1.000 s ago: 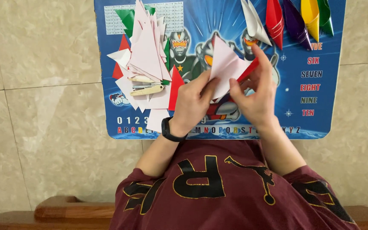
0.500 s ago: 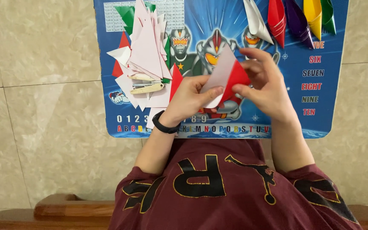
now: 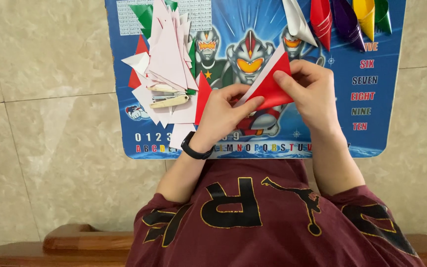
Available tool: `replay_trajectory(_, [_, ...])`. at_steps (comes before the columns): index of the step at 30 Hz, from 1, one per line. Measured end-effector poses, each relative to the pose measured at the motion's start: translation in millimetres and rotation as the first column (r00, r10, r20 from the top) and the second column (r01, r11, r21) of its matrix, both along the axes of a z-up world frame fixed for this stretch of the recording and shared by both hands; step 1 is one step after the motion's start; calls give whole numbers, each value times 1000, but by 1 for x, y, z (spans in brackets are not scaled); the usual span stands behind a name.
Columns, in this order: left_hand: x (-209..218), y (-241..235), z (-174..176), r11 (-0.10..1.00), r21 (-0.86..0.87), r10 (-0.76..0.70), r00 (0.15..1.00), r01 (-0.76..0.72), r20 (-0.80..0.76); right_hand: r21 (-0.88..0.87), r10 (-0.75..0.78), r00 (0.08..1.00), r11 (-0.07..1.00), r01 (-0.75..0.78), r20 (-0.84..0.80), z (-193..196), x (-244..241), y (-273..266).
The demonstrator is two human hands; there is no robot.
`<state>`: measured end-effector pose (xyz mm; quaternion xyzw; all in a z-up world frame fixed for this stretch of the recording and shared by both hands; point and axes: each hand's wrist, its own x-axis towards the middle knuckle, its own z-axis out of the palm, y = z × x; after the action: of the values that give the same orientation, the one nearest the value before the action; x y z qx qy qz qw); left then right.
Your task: Folding paper to create decorative objects and securing them with a stapler.
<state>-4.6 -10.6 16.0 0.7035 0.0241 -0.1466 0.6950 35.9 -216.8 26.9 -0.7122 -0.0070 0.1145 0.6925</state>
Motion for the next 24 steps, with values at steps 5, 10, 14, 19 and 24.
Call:
replay_trajectory(5, [1,2,4,999,-35,-9,999,7,-52,-13,-5,998,1000,6,63,8,1,6])
replay_trajectory(10, [1,3,6,998,-45,-36,999,35,-14,25,-38,996,999,37,81,5,1,7])
replay_trajectory(14, [0,3,8,998,-43,-49,998,47,-27,17,-48,995,999,47,84,7,1,8])
replay_trajectory(19, [-1,4,9,998,-32,-56,997,54,-52,12,-50,996,999,50,77,7,0,7])
replay_trajectory(24, [-3,3,8,996,-68,-65,997,62,-40,13,-42,993,999,41,109,3,0,5])
